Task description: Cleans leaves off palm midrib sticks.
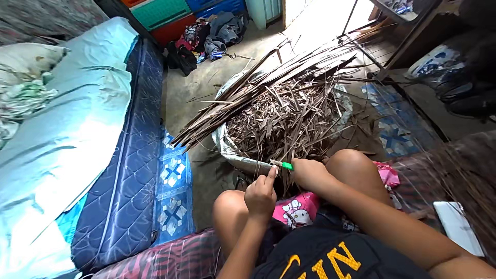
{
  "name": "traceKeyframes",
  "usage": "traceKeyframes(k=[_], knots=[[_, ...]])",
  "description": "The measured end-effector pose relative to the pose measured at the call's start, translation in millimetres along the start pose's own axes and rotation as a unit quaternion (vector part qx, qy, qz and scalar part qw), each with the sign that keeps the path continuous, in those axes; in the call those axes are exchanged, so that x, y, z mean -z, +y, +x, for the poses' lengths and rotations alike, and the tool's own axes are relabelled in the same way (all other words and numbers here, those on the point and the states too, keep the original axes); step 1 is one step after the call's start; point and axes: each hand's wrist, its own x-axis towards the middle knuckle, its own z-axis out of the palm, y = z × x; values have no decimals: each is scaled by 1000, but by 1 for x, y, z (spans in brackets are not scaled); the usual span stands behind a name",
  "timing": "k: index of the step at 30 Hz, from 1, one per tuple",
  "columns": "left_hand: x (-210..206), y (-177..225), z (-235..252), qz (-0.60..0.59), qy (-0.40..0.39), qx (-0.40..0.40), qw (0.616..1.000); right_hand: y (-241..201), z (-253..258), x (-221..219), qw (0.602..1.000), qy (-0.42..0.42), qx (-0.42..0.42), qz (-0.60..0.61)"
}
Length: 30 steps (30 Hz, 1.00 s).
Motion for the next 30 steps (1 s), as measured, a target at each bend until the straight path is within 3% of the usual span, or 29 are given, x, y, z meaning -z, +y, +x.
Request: traceKeyframes(k=[6, 10, 12, 14, 16, 18, 21, 23, 27, 30], knots=[[5, 1, -3, -31, -18, 10, 999, -5, -2, -5, 1000, 12, -1, -6], [27, 10, 4, -158, -136, 125, 970, -5, 3, -11, 998, 19, 58, 29], [36, 13, 9, -269, -199, 198, 921, -2, 7, -15, 993, 38, 96, 52], [41, 16, 13, -394, -235, 264, 848, 2, 12, -19, 990, 42, 118, 63], [40, 20, 16, -496, -198, 352, 769, 6, 15, -23, 988, 51, 127, 66], [38, 20, 19, -543, -179, 425, 702, 9, 15, -27, 987, 66, 133, 55], [39, 18, 25, -563, -230, 480, 632, 14, 13, -31, 984, 83, 152, 33], [42, 19, 29, -533, -271, 479, 642, 15, 9, -34, 983, 93, 157, 19], [49, 24, 29, -444, -297, 416, 736, 10, 2, -25, 986, 109, 129, -2], [59, 27, 30, -432, -295, 402, 751, 14, 10, -6, 988, 134, 59, 46]])
